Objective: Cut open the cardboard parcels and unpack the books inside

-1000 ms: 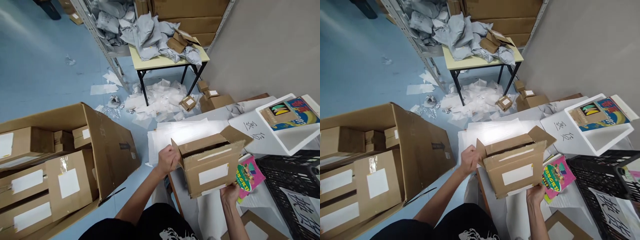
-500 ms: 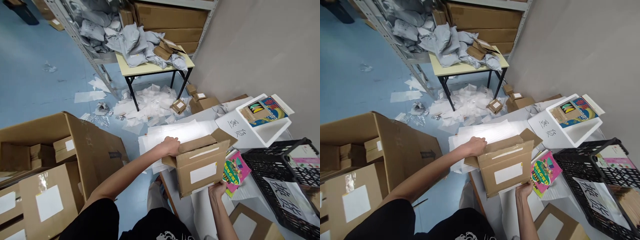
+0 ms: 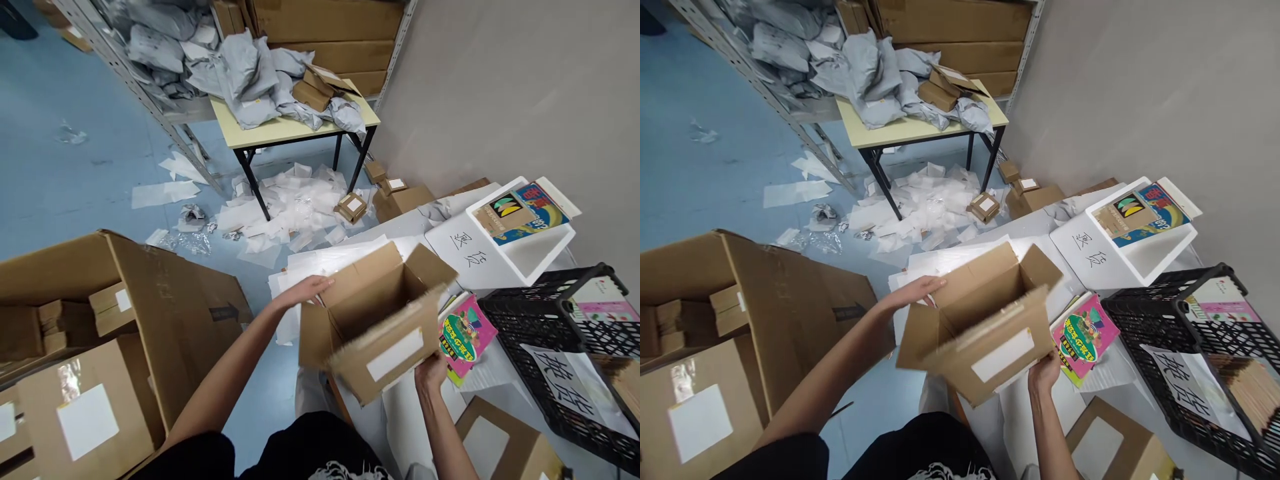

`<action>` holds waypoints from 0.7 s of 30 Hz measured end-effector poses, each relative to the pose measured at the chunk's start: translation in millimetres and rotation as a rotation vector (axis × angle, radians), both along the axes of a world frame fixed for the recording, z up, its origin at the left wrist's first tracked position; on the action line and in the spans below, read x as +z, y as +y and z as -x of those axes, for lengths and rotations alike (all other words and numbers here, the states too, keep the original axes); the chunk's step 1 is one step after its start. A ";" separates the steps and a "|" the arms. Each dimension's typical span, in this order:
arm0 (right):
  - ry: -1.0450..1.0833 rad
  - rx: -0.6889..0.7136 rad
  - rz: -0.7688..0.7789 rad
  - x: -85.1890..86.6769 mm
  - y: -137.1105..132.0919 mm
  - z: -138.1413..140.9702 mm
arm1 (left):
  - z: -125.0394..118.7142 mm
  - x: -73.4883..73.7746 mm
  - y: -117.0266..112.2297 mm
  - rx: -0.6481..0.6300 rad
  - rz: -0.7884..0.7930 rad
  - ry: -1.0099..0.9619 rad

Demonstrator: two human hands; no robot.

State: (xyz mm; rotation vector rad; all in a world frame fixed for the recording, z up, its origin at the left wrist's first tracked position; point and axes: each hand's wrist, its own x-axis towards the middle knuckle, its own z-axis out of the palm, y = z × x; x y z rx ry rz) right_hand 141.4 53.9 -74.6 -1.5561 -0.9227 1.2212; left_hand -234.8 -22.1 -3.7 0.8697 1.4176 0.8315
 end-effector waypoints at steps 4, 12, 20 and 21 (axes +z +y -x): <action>-0.101 -0.030 0.015 5.6 1.5 29.2 | 42.3 -9.7 2.1 0.348 -0.084 0.362; -0.291 0.155 0.084 18.3 -9.5 63.9 | 11.7 2.8 -15.7 0.499 -0.221 0.748; -0.699 0.604 -0.221 25.0 -11.6 69.5 | -112.7 -75.5 -41.6 0.080 -0.185 1.073; -0.743 0.671 -0.260 22.7 -10.8 75.4 | -112.3 -86.3 -42.5 0.066 -0.156 1.090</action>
